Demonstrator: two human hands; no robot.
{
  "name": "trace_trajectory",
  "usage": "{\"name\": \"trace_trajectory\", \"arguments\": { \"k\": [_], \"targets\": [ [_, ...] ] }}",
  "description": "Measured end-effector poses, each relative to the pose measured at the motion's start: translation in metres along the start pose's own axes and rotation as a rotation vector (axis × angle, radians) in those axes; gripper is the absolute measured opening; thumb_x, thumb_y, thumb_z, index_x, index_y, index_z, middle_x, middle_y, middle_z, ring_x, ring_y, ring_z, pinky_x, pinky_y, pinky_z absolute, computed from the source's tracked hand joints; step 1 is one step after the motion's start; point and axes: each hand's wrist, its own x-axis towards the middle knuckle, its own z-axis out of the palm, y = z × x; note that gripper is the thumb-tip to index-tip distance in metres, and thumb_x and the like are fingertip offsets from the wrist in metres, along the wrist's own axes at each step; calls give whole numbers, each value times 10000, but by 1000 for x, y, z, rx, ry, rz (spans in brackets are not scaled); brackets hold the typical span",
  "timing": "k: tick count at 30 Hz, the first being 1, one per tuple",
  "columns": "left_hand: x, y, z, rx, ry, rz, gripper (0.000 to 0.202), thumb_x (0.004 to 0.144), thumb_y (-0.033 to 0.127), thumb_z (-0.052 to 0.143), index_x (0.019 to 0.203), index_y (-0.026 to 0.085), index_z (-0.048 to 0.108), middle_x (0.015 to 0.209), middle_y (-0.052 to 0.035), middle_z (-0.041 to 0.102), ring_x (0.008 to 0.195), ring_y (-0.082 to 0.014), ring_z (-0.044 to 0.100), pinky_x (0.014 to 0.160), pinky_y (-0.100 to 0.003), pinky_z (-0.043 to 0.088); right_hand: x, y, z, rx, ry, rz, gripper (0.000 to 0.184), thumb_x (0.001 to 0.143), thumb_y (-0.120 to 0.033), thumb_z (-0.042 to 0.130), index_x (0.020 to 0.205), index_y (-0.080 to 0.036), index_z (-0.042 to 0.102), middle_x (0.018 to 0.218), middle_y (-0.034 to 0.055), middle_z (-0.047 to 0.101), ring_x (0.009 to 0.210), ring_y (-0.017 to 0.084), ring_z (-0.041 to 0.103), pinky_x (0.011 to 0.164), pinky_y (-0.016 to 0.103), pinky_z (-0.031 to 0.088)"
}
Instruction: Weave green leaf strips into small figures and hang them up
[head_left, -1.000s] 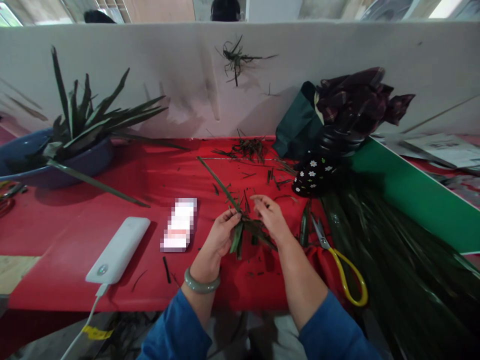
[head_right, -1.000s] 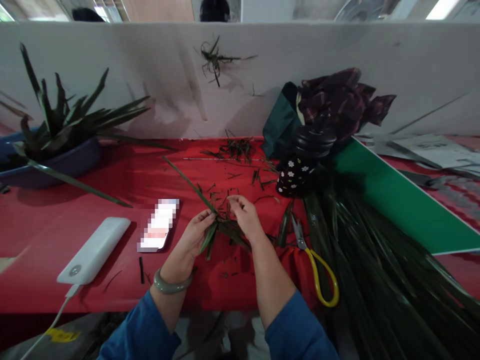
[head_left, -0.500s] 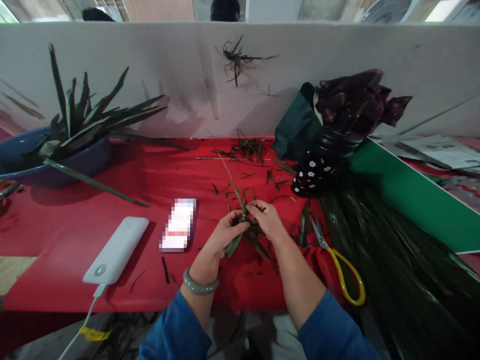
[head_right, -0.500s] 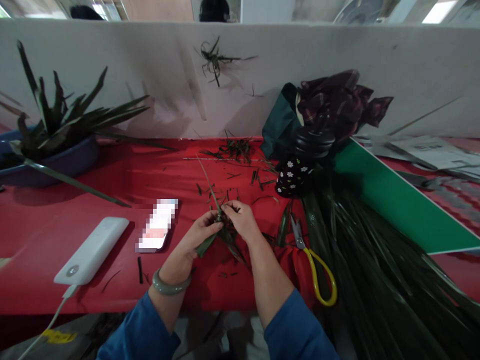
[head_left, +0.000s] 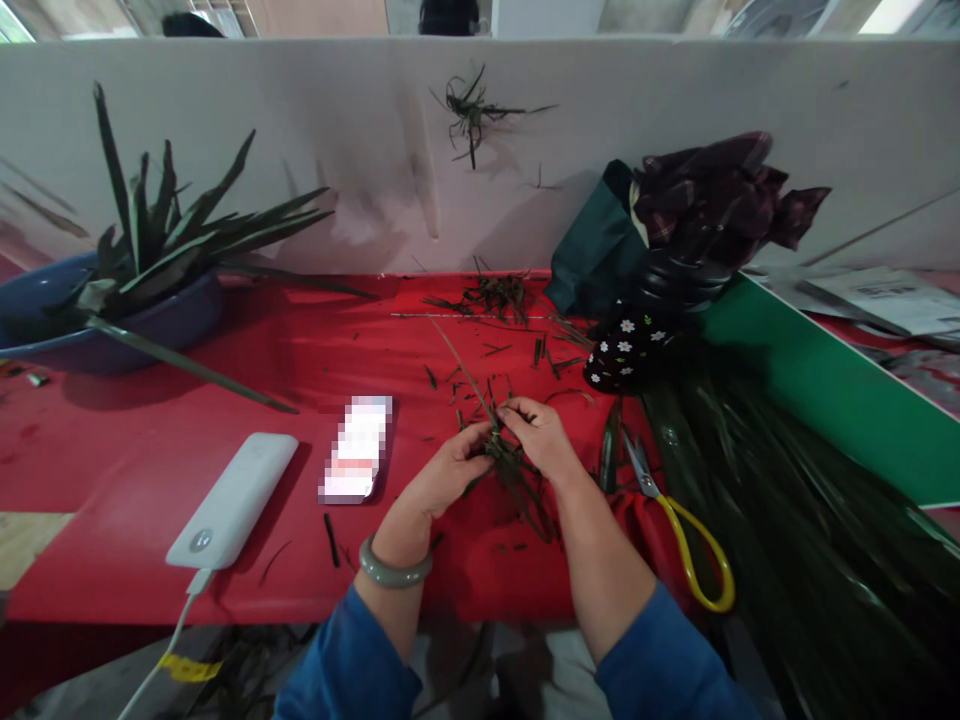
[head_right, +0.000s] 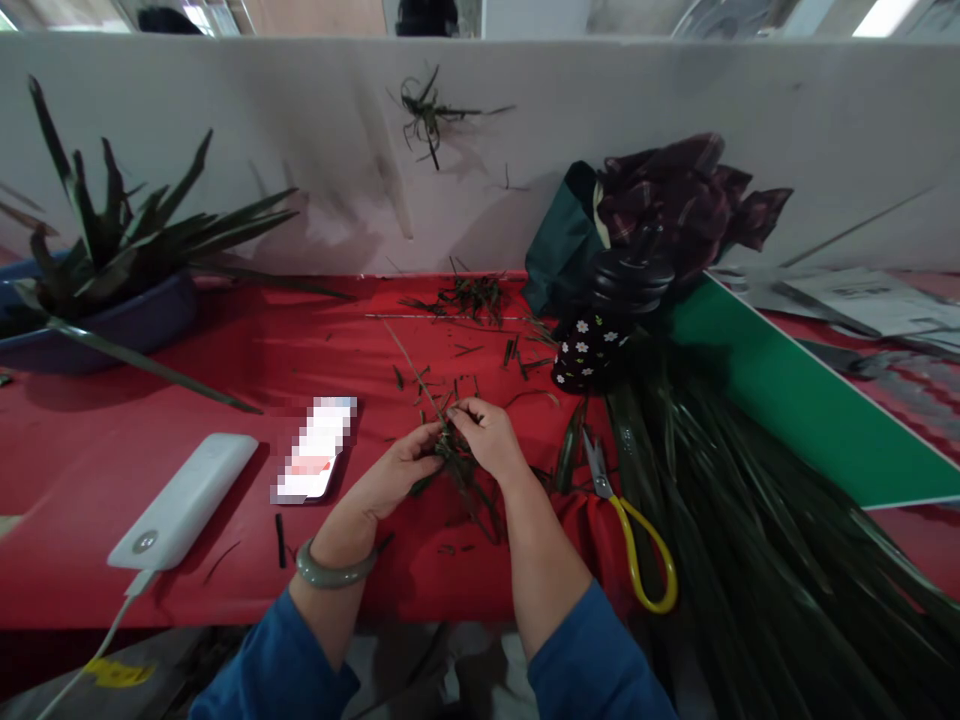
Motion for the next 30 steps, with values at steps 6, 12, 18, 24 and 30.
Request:
{"name": "trace_trajectory", "arguments": {
  "k": [6, 12, 18, 24, 30],
  "targets": [
    [7, -12, 5, 162, 116, 145, 459, 560, -19, 421, 953, 177, 553, 886, -22, 574, 873, -155, 492, 838, -277, 339, 0, -1, 0, -58, -30, -5, 188, 739, -323, 460, 687, -174, 561, 615, -16, 525, 591, 108, 471, 555, 205, 358],
    [6, -6, 12, 154, 216, 148, 304, 651, 75, 436, 903, 177, 571, 805, -2, 567, 775, -130, 482, 740, -221, 354, 0, -3, 1, -68, -8, -26, 197, 732, -333, 476, 662, -171, 563, 612, -11, 545, 596, 117, 490, 564, 213, 368],
    [6, -6, 13, 66, 292, 80, 198, 705, 302, 513, 834, 165, 572, 675, 18, 526, 630, -92, 452, 609, -188, 348, -2, -5, 2, -82, -15, -46, 192, 742, -340, 471, 725, -186, 586, 669, -2, 587, 652, 129, 527, 611, 224, 391],
    [8, -10, 10, -30, 395, 79, 184, 675, 327, 556, 773, 171, 544, 640, 32, 517, 593, -76, 456, 576, -176, 357, -1, -2, 2, -229, -28, -61, 184, 746, -335, 466, 754, -202, 594, 666, 2, 592, 616, 126, 516, 566, 224, 379],
    [10, -7, 7, -199, 439, 11, 230, 650, 324, 582, 821, 173, 552, 708, 19, 554, 616, -77, 493, 586, -186, 385, -4, 0, 4, -295, -225, -72, 156, 727, -319, 504, 794, -212, 595, 724, 7, 610, 633, 122, 528, 568, 222, 380]
  ]
}}
